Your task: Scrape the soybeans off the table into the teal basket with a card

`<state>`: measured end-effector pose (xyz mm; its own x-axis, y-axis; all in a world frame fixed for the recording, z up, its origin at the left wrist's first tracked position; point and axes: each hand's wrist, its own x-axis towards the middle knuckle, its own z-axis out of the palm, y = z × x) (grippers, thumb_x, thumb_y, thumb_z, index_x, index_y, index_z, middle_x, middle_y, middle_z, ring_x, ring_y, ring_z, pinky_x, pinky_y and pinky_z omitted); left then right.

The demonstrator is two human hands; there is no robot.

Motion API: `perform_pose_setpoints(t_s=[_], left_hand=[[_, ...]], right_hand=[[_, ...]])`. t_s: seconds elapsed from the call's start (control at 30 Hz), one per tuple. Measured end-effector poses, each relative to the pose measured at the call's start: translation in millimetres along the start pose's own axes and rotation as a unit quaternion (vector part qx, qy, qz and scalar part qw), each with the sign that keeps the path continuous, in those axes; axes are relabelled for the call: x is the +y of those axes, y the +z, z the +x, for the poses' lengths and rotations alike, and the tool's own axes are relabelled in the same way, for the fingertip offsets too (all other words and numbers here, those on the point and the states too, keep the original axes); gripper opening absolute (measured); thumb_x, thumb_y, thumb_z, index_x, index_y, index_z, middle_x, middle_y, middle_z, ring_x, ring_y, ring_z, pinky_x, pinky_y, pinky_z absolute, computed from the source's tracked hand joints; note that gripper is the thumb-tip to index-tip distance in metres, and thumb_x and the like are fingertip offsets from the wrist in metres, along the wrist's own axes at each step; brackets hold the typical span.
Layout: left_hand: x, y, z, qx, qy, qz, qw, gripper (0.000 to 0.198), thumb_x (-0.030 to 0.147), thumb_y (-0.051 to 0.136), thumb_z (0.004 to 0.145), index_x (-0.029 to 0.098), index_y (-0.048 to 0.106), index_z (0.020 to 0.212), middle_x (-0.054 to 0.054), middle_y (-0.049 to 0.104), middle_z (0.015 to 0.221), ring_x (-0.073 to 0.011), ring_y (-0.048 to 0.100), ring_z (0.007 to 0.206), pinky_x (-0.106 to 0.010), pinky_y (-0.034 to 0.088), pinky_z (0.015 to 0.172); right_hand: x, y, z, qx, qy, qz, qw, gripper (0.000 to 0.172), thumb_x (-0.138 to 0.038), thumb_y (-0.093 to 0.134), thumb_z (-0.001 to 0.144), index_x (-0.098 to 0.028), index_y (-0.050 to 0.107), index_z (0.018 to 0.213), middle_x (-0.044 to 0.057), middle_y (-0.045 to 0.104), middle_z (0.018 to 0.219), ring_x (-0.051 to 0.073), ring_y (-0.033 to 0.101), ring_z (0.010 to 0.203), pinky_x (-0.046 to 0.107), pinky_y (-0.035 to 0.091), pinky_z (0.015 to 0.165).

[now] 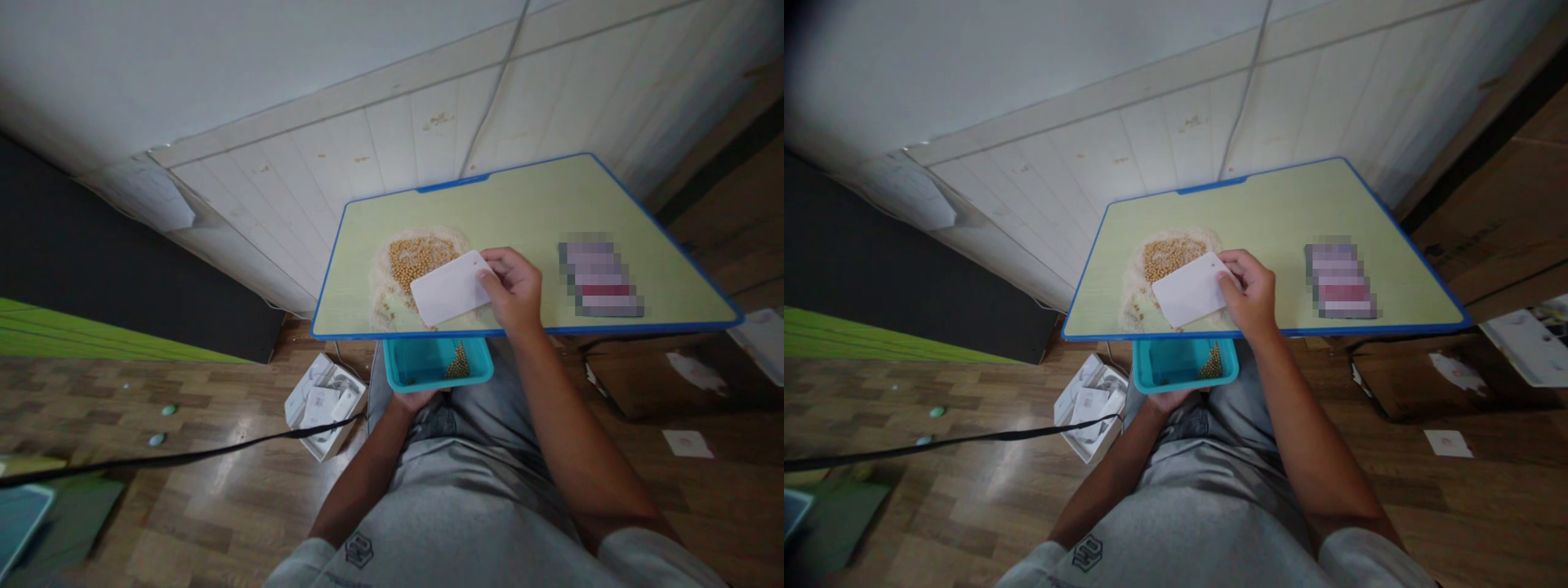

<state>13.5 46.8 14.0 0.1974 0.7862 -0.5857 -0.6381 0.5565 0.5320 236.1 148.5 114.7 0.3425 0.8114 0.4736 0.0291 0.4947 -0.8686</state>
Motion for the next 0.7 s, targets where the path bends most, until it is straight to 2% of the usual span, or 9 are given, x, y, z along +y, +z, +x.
perform_pose_setpoints(t_s=[0.17, 0.33, 0.4, 0.57, 0.7], left_hand=[[-1, -6.4, 2, 0.0, 0.005, -0.014, 1.0, 0.076, 0.079, 0.043, 0.118, 0.038, 0.089, 0.163, -0.006, 0.078, 0.19, -0.0481, 0.058, 0.189, -0.076, 0.055, 0.151], [-3, -10.6, 5, -0.003, -0.005, -0.02, 1.0, 0.081, 0.079, 0.038, 0.118, 0.035, 0.089, 0.162, -0.008, 0.078, 0.19, -0.0496, 0.061, 0.187, -0.08, 0.058, 0.148], [-3, -11.2, 5, -0.006, 0.001, -0.019, 1.0, 0.081, 0.078, 0.038, 0.118, 0.035, 0.088, 0.165, -0.007, 0.076, 0.193, -0.0486, 0.059, 0.189, -0.077, 0.058, 0.148], [-3, -12.0, 5, -0.024, 0.003, 0.008, 1.0, 0.091, 0.078, 0.024, 0.12, 0.035, 0.082, 0.174, -0.006, 0.071, 0.198, -0.0468, 0.058, 0.19, -0.075, 0.06, 0.146], [-5, -16.1, 8, -0.027, 0.0, 0.034, 0.999, 0.092, 0.085, 0.03, 0.117, 0.036, 0.078, 0.177, -0.007, 0.07, 0.198, -0.0475, 0.057, 0.19, -0.074, 0.06, 0.145]], right_hand=[[-1, 0, 0, -0.005, -0.004, -0.001, 1.0, 0.027, -0.051, 0.092, 0.092, -0.028, 0.088, 0.105, 0.001, 0.087, 0.084, 0.027, 0.083, 0.075, 0.032, 0.061, 0.063], [-3, 0, 0, -0.002, 0.004, -0.006, 1.0, 0.031, -0.056, 0.092, 0.092, -0.029, 0.086, 0.104, 0.001, 0.088, 0.084, 0.027, 0.084, 0.075, 0.032, 0.06, 0.063], [-3, 0, 0, 0.001, 0.003, -0.011, 1.0, 0.032, -0.058, 0.093, 0.092, -0.029, 0.085, 0.104, 0.002, 0.089, 0.086, 0.028, 0.084, 0.075, 0.033, 0.06, 0.062], [-4, 0, 1, 0.018, 0.0, -0.019, 1.0, 0.03, -0.055, 0.091, 0.092, -0.029, 0.084, 0.104, 0.004, 0.092, 0.091, 0.028, 0.084, 0.076, 0.034, 0.06, 0.063], [-5, 0, 0, 0.02, 0.007, -0.027, 0.999, 0.029, -0.054, 0.089, 0.09, -0.029, 0.085, 0.102, 0.003, 0.091, 0.088, 0.028, 0.082, 0.074, 0.034, 0.059, 0.063]])
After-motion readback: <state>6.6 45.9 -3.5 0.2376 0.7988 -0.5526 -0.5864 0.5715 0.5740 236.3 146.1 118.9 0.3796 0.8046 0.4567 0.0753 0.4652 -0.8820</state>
